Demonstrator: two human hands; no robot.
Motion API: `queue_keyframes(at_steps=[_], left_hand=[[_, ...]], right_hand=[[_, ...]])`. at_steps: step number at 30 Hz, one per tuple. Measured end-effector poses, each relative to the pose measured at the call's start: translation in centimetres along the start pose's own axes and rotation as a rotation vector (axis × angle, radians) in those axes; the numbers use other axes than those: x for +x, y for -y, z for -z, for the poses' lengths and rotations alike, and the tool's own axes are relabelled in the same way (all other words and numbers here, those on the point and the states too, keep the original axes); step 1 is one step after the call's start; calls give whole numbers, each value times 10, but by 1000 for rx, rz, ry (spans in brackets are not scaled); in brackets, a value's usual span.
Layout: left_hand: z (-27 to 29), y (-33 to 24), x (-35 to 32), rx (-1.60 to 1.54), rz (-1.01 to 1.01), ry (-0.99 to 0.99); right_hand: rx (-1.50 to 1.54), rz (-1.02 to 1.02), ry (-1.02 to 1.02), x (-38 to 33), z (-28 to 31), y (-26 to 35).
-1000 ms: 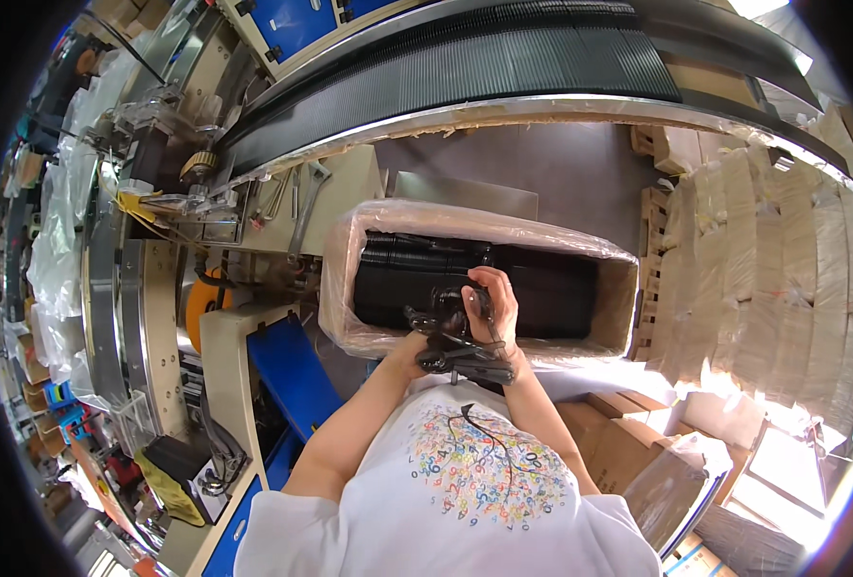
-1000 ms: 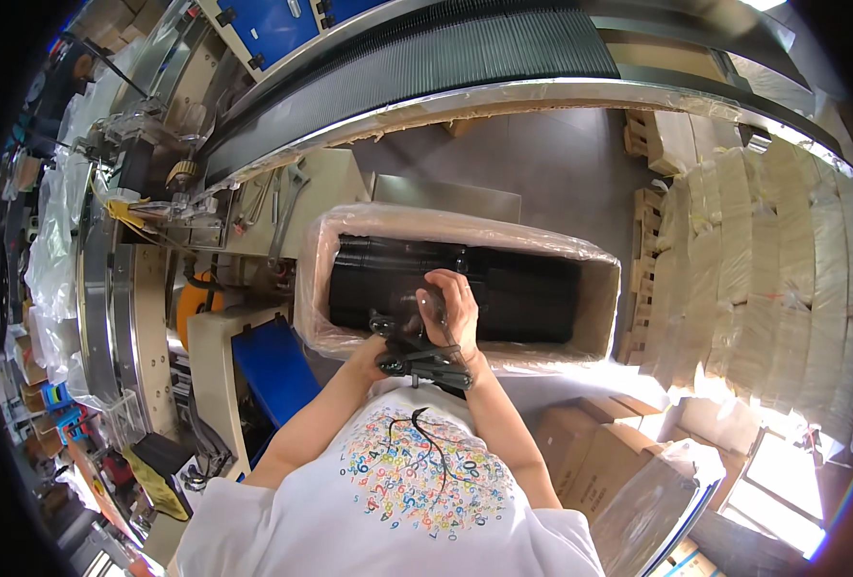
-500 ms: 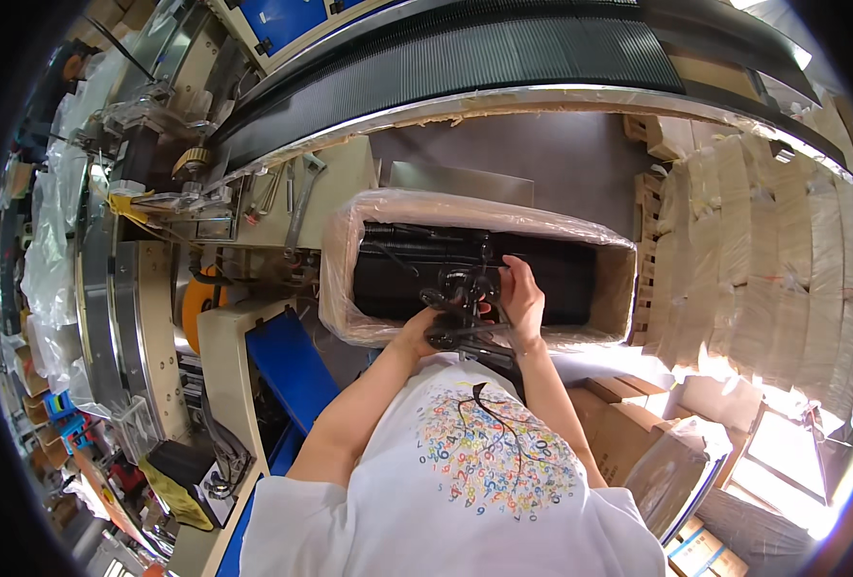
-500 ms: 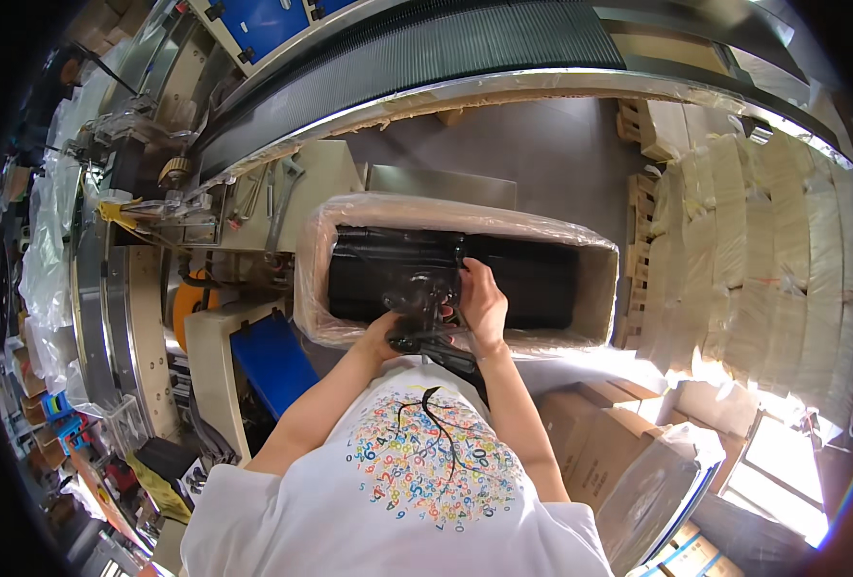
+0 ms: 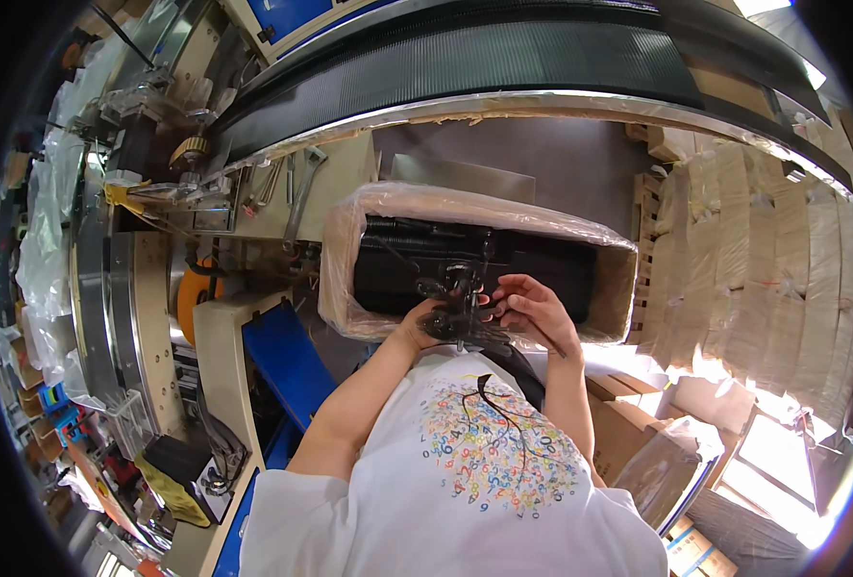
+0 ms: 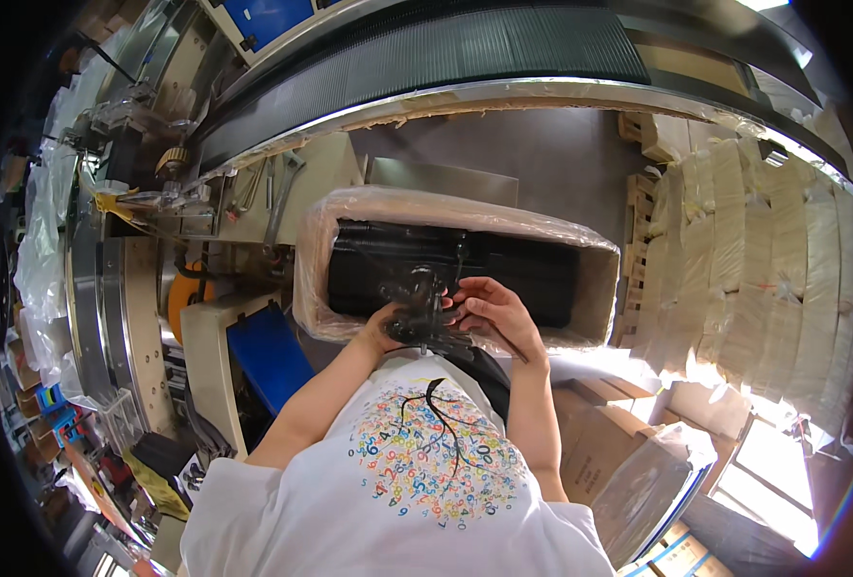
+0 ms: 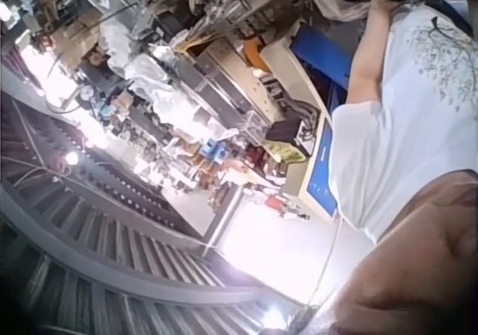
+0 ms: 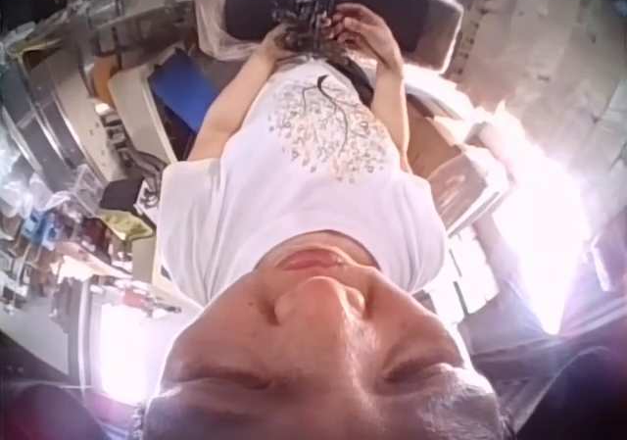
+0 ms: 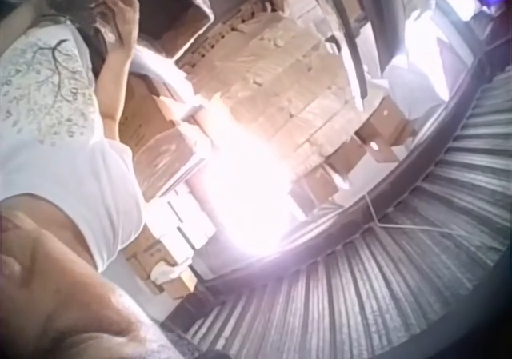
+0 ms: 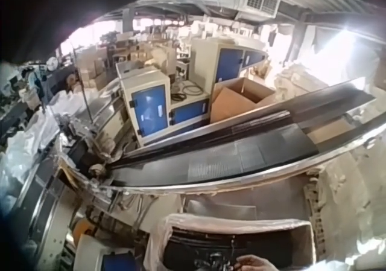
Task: Sorting small packaged items and placing them into larger bags and boxes on a production floor.
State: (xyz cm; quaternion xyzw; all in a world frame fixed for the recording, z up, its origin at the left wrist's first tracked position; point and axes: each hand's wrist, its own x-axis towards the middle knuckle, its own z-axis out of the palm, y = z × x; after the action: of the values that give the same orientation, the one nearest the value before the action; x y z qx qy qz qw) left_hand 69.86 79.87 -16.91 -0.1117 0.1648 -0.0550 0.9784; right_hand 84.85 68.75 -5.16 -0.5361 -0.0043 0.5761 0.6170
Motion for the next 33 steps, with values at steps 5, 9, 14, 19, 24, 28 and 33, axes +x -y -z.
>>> queue_keyframes(at_steps=[5, 9, 14, 19, 24, 28, 33], left_hand=[[0, -9, 1, 27, 24, 15], [6, -17, 9, -92, 153, 51], [54, -19, 20, -102, 165, 127], [59, -18, 21, 165, 82, -69], [9, -23, 22, 502, -64, -480], [28, -26, 21, 523, -33, -266], [63, -21, 39, 271, -190, -110]], right_hand=[[-352, 127, -308, 7, 34, 5], [-954, 820, -421, 14, 1, 0], [-1688, 940, 278, 22, -68, -8], [-1810, 863, 371, 25, -61, -26], [-2121, 794, 262, 19, -38, -27], [-2078, 928, 216, 25, -33, -39], [-1924, 931, 124, 24, -32, -44]])
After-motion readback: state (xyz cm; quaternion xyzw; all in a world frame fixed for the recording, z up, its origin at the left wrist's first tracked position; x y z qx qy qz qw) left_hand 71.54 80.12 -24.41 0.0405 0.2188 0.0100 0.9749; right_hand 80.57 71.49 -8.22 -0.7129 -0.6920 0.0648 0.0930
